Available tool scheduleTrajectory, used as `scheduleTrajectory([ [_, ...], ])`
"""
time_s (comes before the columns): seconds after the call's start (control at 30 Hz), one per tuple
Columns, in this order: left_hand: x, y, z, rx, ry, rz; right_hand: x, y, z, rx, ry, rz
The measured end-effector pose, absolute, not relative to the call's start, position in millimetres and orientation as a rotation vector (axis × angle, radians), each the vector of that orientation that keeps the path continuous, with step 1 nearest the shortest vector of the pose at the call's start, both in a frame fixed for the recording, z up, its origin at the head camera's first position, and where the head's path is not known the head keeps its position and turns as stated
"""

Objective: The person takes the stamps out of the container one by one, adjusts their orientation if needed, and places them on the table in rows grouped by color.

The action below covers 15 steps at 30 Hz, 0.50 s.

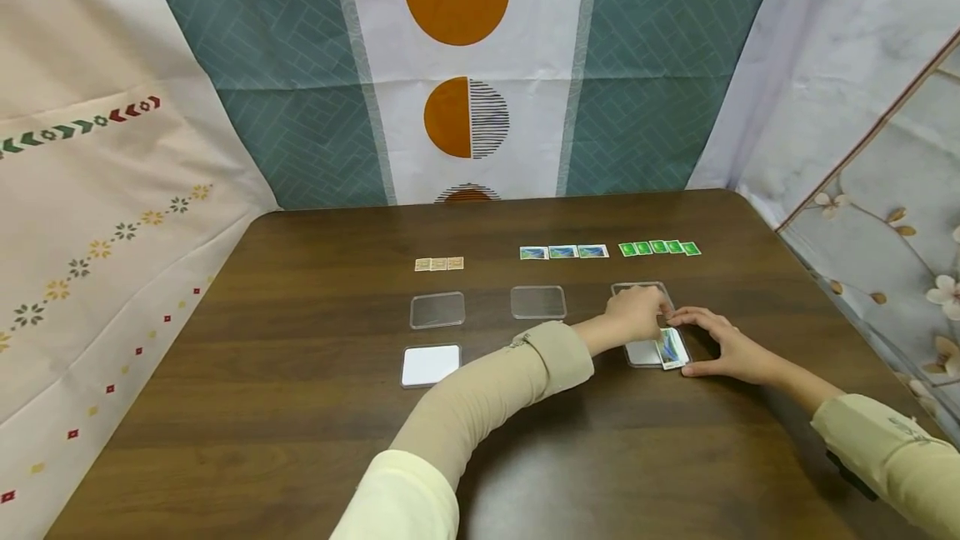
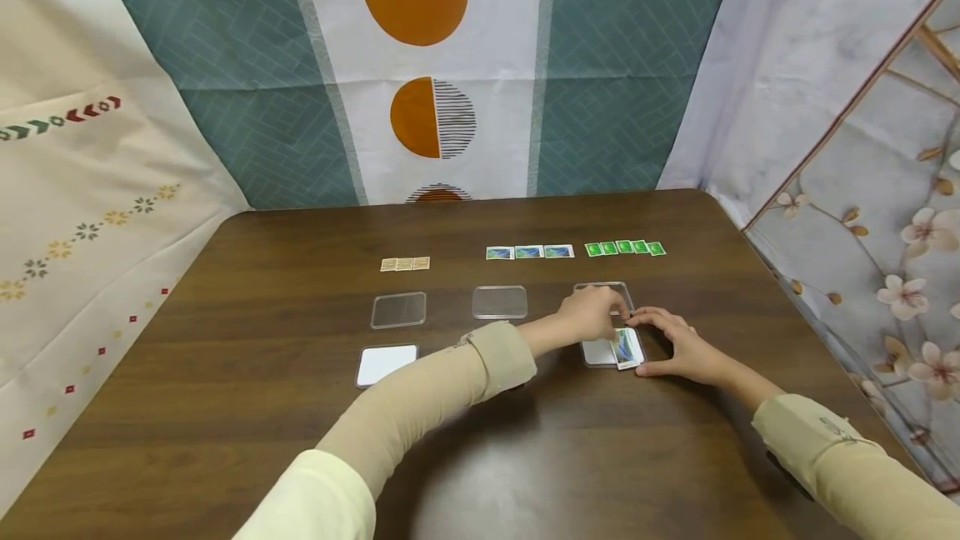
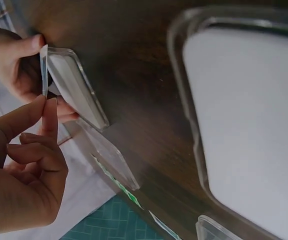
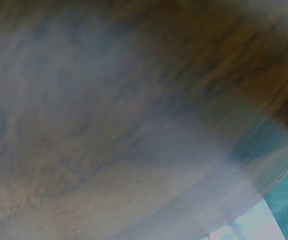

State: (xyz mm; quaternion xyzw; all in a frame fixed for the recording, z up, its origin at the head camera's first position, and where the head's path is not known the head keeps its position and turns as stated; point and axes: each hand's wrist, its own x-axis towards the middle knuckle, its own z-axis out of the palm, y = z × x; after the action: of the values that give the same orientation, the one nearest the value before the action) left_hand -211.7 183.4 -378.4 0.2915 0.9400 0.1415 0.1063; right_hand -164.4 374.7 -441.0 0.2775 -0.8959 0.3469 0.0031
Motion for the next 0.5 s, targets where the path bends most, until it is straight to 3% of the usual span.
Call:
scheduleTrajectory([
  [0.5, -208, 170, -372, 0.846, 2.715, 0.429, -164, 372, -444, 0.888, -2.782, 1.054],
])
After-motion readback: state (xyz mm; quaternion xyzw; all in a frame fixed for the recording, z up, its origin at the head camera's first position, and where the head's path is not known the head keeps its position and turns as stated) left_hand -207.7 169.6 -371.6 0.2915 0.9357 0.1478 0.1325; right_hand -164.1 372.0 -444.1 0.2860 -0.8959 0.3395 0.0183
